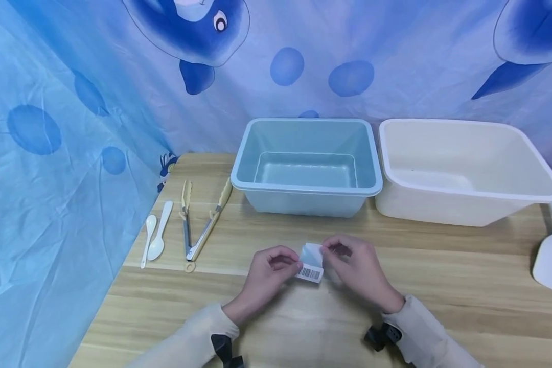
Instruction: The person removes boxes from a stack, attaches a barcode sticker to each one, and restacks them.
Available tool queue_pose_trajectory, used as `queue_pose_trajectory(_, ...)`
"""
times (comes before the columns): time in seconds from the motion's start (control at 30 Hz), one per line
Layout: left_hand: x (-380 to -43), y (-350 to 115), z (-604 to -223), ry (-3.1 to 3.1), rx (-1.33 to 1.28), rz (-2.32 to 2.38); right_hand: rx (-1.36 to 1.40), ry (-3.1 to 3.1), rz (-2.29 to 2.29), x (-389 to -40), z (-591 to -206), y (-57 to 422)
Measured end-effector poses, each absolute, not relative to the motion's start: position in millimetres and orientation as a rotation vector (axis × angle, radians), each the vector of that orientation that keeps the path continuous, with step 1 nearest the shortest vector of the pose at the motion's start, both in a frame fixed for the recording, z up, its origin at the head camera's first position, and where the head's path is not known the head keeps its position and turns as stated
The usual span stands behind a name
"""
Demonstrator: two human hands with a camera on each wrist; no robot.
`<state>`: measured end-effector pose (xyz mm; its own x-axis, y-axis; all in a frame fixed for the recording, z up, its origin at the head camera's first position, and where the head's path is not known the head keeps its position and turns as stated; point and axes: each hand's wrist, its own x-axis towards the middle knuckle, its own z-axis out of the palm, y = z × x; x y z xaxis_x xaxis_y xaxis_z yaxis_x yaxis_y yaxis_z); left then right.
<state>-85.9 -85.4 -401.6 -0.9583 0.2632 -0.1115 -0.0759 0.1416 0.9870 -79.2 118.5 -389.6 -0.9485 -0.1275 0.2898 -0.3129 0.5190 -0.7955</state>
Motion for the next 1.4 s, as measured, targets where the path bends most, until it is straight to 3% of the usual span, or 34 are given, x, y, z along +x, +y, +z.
queue_pose_trajectory(0.7,-83.6,-97.8,-416.2,2.578,-0.008,1.766,0.25,-2.508,1.4,-93.9,-393.2,125.3)
queue_pose_trajectory(0.9,-85.6,-84.2,-395.1,2.602,0.192,1.95,0.258,-2.492,1.356,-93.1,-391.0,121.8)
queue_pose_trajectory(1.07,-86.1,-62.6,-381.7,2.566,0.342,1.925,0.319,-2.413,1.31,-90.4,-389.7,116.2)
queue_pose_trajectory(1.4,-96.3,-50.3,-381.8,2.473,0.178,1.952,0.585,-2.246,1.147,-88.1,-397.0,110.2)
